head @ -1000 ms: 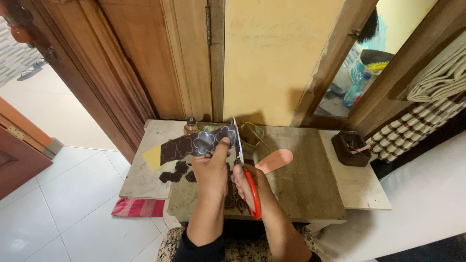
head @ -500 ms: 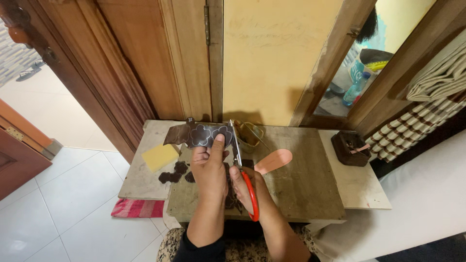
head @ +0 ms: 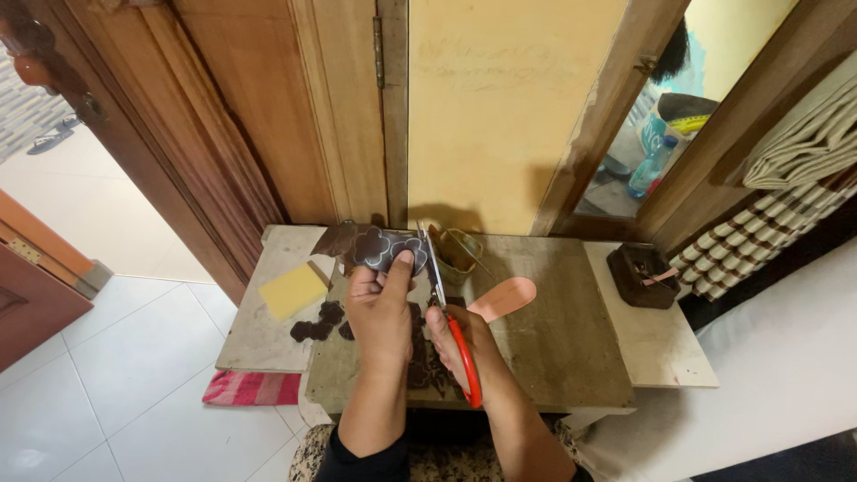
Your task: The person uses red-handled scissors to cut a dark brown sheet of material along a white outline, creating multiple connected flower-like shapes. They rotate the sheet and trim the edges, then separate the cut shapes and place them on the table.
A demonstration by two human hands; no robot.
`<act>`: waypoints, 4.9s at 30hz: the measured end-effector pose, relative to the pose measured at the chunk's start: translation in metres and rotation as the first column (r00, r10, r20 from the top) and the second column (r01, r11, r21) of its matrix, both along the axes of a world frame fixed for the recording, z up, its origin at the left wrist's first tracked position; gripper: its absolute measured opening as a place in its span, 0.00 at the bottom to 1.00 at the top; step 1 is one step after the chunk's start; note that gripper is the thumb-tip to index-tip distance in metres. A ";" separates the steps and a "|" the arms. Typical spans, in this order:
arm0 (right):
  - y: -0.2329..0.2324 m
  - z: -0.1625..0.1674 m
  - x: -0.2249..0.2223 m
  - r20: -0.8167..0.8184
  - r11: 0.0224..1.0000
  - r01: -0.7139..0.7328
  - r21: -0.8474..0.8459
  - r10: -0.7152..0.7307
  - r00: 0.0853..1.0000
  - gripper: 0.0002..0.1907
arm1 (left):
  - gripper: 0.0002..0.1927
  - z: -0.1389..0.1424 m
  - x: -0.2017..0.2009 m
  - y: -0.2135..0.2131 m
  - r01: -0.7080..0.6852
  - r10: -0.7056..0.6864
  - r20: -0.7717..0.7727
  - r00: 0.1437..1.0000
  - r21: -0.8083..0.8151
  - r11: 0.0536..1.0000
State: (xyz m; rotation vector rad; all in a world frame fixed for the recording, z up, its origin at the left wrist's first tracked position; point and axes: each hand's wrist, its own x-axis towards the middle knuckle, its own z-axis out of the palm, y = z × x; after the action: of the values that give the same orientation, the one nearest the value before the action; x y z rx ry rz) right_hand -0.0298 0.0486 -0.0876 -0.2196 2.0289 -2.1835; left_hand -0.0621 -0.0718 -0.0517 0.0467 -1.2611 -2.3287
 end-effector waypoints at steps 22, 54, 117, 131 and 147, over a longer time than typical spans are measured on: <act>0.010 0.010 0.003 -0.098 0.970 -0.096 0.223 0.120 0.988 0.31 | 0.02 0.005 0.004 -0.015 0.017 -0.024 -0.042 0.999 -0.163 0.987; 0.009 -0.009 -0.001 -0.055 0.933 -0.025 0.359 0.048 0.997 0.30 | 0.03 0.007 0.013 -0.018 -0.066 0.056 -0.054 0.997 -0.218 0.974; 0.007 0.003 0.002 -0.023 0.930 -0.192 0.312 0.209 0.978 0.32 | 0.16 0.019 0.004 -0.027 0.093 -0.090 -0.030 0.995 0.126 0.988; 0.005 0.000 0.005 -0.097 0.971 -0.173 0.164 0.191 0.977 0.31 | 0.16 0.017 0.013 -0.014 0.064 -0.065 -0.028 0.997 -0.045 0.997; 0.003 0.000 0.009 -0.046 0.990 -0.136 0.047 0.138 0.989 0.29 | 0.16 0.019 0.019 -0.017 0.047 -0.050 -0.047 0.998 -0.064 0.997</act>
State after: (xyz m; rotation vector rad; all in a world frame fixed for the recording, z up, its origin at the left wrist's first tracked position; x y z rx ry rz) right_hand -0.0213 0.0512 -0.0874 -0.3992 2.0197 -2.0695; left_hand -0.0435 -0.0887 -0.0328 -0.0614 -1.3249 -2.3145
